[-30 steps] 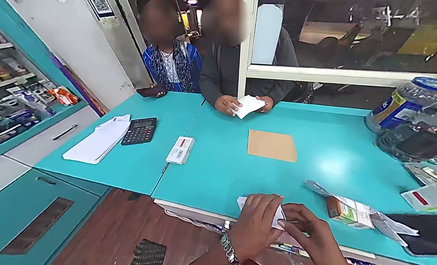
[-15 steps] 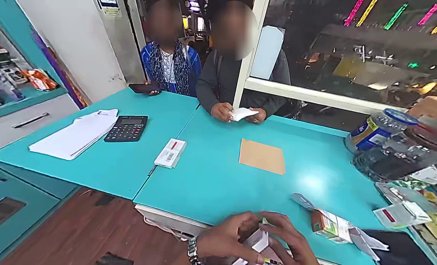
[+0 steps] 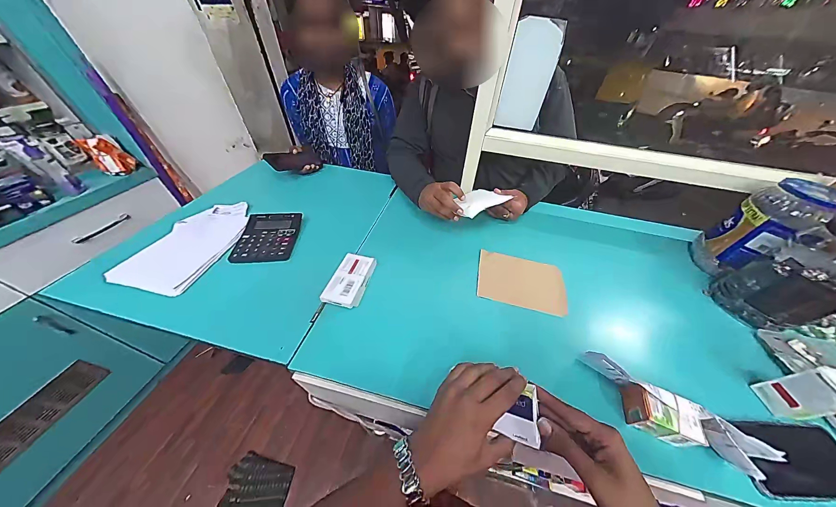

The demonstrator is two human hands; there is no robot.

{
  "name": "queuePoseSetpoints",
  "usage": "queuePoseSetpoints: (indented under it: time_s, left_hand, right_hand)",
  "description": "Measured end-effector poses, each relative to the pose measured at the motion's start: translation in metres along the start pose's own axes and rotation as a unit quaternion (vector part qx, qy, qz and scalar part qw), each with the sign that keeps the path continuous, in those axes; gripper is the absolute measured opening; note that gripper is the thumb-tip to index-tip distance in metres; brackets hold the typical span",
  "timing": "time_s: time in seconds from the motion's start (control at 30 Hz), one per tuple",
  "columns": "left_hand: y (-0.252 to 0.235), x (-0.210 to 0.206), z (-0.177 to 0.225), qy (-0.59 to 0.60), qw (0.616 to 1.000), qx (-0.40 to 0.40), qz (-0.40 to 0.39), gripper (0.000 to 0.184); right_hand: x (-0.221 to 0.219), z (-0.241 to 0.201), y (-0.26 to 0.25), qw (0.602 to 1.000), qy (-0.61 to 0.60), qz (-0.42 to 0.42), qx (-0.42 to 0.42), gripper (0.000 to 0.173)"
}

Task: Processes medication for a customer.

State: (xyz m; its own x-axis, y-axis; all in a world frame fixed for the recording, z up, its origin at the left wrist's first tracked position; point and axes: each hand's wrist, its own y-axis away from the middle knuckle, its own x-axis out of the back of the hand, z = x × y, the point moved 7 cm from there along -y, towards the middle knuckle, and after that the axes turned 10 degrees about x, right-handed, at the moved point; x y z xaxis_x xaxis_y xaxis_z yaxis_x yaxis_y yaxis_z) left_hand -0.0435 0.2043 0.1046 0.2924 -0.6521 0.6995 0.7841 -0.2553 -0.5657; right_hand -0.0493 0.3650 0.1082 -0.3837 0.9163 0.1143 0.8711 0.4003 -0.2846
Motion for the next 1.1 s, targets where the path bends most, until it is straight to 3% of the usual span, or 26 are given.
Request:
queuePoseSetpoints:
  time_s: [0.1,0.27,0.37,0.53,0.63,0.7,0.8,0.93,1.1]
  left_hand:
    - [0.001,0.004,0.0,-0.027,1.0,-0.009,0.007,0.059]
    - [-0.006,0.017,-0.008,-0.048,0.999,-0.013,0.021,0.052]
    - [-0.013,0.02,-0.025,0.011,0.999,-0.02,0.023,0.051]
    - [-0.016,0.016,-0.055,0.175,0.983,-0.026,0.054,0.054]
    - [-0.014,0.014,-0.062,0.202,0.977,-0.022,0.067,0.053]
    - [-0.016,0.016,-0.063,0.193,0.979,-0.019,0.07,0.051]
    - [-0.019,0.021,-0.064,0.163,0.983,-0.013,0.078,0.049]
    - [-0.021,0.026,-0.057,0.048,0.994,-0.024,0.095,0.042]
    - [-0.027,0.03,-0.03,-0.148,0.978,-0.071,0.125,0.029]
  right_hand:
    - [-0.003,0.002,-0.005,1.0,-0.004,0.016,0.018,0.04]
    - [-0.016,-0.012,-0.023,0.974,0.19,0.02,0.125,0.041]
    - [-0.017,-0.019,-0.036,0.973,0.196,-0.006,0.123,0.038]
    - [-0.021,-0.021,-0.056,0.995,0.056,-0.03,0.076,0.039]
    - [-0.039,-0.033,-0.058,0.971,0.204,-0.031,0.122,0.047]
    - [-0.047,-0.039,-0.056,0.935,0.307,-0.004,0.175,0.036]
    - [-0.042,-0.045,-0.052,0.913,0.345,0.023,0.217,0.018]
    - [-0.029,-0.034,-0.051,0.901,0.379,0.074,0.197,0.022]
    - [-0.025,-0.006,-0.057,0.95,0.249,0.124,0.144,0.017]
